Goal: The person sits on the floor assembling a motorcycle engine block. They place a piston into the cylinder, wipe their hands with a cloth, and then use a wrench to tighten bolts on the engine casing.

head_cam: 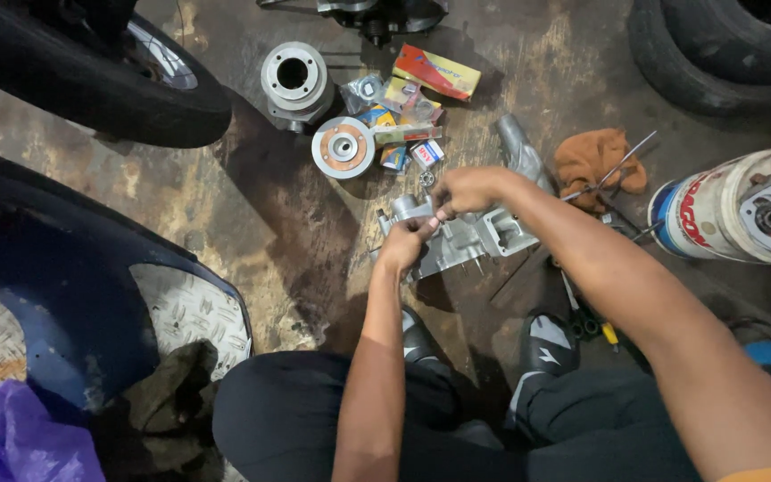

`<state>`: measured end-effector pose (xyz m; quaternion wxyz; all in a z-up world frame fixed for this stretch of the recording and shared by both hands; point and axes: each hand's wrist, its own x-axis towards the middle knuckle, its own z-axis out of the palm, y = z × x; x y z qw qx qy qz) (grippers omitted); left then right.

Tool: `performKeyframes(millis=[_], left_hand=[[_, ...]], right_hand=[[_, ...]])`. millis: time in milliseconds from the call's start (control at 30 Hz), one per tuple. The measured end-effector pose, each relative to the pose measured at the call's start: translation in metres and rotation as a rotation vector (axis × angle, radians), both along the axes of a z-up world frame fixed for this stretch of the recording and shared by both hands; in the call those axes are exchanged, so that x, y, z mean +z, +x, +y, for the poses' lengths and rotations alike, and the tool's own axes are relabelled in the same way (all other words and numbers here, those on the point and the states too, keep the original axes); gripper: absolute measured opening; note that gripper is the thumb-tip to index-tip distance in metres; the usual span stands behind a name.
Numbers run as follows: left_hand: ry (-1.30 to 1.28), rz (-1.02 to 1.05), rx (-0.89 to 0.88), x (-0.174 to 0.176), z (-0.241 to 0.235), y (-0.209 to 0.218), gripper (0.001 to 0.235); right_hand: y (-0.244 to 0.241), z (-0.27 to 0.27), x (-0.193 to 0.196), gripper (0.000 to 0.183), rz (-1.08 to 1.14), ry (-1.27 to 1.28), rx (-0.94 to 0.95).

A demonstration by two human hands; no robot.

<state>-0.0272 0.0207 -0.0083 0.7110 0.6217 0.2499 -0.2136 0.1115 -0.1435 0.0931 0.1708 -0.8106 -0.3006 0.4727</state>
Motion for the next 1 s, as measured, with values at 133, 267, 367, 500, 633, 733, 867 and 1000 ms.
performKeyframes(millis=[133, 267, 367, 500, 633, 733, 867, 1000], left_hand=[[-0.039, 0.010, 0.040, 0.006, 0.006, -0.004, 0.036], [-0.005, -0.003, 0.007, 0.021, 0.004, -0.008, 0.034], [0.003, -0.021, -0.018, 0.022, 0.003, -0.007, 0.032], [0.036, -0.009, -0.091, 0.021, 0.004, -0.006, 0.033], [-0.011, -0.004, -0.102, -0.013, 0.006, -0.003, 0.046], [-0.065, 0.016, -0.059, 0.004, 0.004, -0.002, 0.053], [0.017, -0.004, -0.085, 0.025, -0.001, -0.002, 0.046], [-0.031, 0.047, -0.016, 0.009, -0.004, 0.005, 0.044]], right_hand=[[0.003, 0.007, 0.009, 0.032, 0.000, -0.044, -0.002], [0.000, 0.009, 0.008, 0.033, 0.013, -0.055, -0.001], [0.000, 0.011, 0.017, 0.035, 0.018, -0.076, 0.009], [-0.011, 0.014, 0.035, 0.043, 0.005, -0.105, 0.062], [-0.005, 0.013, 0.008, 0.042, -0.048, -0.036, 0.052], [-0.015, 0.012, 0.030, 0.033, -0.150, -0.025, -0.033], [-0.031, 0.005, 0.047, 0.036, -0.285, 0.129, -0.244], [-0.074, -0.007, 0.113, 0.031, -0.358, 0.371, -0.416]])
